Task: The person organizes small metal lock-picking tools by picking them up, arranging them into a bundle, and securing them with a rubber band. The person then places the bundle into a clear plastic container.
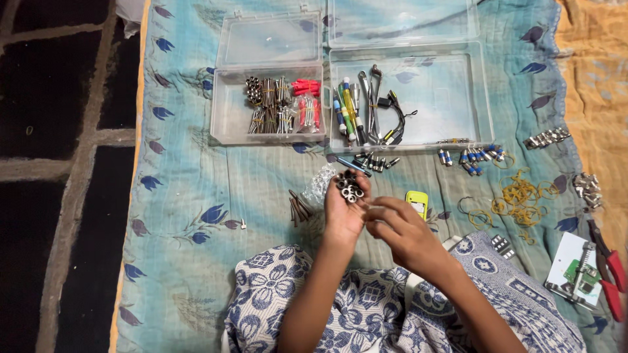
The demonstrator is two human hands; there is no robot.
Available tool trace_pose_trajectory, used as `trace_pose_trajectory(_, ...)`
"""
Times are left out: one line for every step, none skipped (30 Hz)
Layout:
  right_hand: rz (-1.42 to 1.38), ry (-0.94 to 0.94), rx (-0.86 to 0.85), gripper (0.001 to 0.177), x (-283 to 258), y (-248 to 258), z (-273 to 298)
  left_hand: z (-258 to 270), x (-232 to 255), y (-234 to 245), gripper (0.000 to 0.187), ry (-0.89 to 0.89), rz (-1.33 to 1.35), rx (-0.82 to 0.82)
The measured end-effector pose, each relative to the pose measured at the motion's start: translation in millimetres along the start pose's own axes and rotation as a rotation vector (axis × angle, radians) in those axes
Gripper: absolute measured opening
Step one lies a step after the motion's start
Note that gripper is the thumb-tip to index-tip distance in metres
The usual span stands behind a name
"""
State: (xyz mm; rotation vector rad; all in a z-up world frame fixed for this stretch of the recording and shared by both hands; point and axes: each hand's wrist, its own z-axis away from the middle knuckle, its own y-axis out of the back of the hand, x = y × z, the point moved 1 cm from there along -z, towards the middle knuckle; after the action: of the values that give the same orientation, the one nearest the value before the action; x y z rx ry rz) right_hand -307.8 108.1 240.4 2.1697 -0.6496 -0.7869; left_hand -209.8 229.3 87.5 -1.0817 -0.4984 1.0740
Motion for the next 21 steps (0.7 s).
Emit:
trace_pose_trajectory(-0.04,0.04,-0.037,0.037,2,-2,2,0,6,2,0.03,-0.009,0.011,-0.03)
trace_pose_trajectory(-0.09,0.039,-0.055,0.034,4,-3,5,-2,10,3,0.03,-0.018,0.022,-0.06)
trace_pose_trajectory(-0.141,0.037,-0.074,0.032,5,-5,10,-4,13,5,0.03,-0.017,0.025,-0.041)
trace_pose_trajectory(-0.19,0.036,-0.094,0.029,7,-8,15,-8,14,7,0.031,-0.017,0.03,-0.022)
trace_pose_trajectory(-0.261,-0.002,-0.14,0.022,8,-12,20,-11,17,9,0.031,-0.016,0.035,-0.004)
trace_pose_trajectory(-0.33,-0.044,-0.186,0.016,10,-16,24,-14,19,12,0.03,-0.016,0.042,0.002)
trace_pose_trajectory(-0.398,-0.086,-0.232,0.01,11,-20,29,-17,21,15,0.029,-0.016,0.049,0.008)
trace_pose_trajectory(-0.486,-0.185,-0.295,0.008,10,-27,32,-19,21,18,0.029,-0.015,0.056,0.016)
trace_pose_trajectory(-0.574,-0.285,-0.357,0.007,8,-34,36,-21,23,20,0.026,-0.023,0.071,-0.023)
trace_pose_trajectory(-0.663,-0.384,-0.419,0.009,8,-40,40,-22,28,20,0.024,-0.034,0.083,-0.062)
trace_pose_trajectory(-0.735,-0.409,-0.457,0.019,12,-43,43,-22,33,20,0.022,-0.045,0.096,-0.102)
trace_pose_trajectory(-0.809,-0.429,-0.492,0.032,19,-47,44,-22,40,19,0.022,-0.076,0.119,-0.116)
trace_pose_trajectory(-0.884,-0.449,-0.528,0.046,25,-50,48,-21,47,17,0.022,-0.107,0.141,-0.13)
trace_pose_trajectory(-1.105,-0.471,-0.525,0.046,30,-53,55,-20,49,15,0.022,-0.134,0.164,-0.145)
trace_pose_trajectory(-1.326,-0.49,-0.517,0.048,37,-56,63,-18,49,13,0.021,-0.17,0.163,-0.168)
trace_pose_trajectory(-1.549,-0.502,-0.505,0.049,44,-60,68,-15,50,10,0.02,-0.209,0.16,-0.194)
trace_pose_trajectory(-1.774,-0.523,-0.437,0.052,41,-70,74,-12,51,5,0.02,-0.247,0.157,-0.22)
trace_pose_trajectory(-1.996,-0.539,-0.363,0.057,31,-81,78,-9,52,0,0.02,-0.25,0.183,-0.233)
trace_pose_trajectory(-2.216,-0.552,-0.282,0.062,26,-85,78,-6,55,-4,0.019,-0.252,0.208,-0.247)
trace_pose_trajectory(-2.329,-0.511,-0.205,0.074,24,-83,75,-1,55,-6,0.019,-0.252,0.235,-0.254)
trace_pose_trajectory(-2.44,-0.466,-0.124,0.088,19,-80,70,1,56,-8,0.018,-0.278,0.238,-0.269)
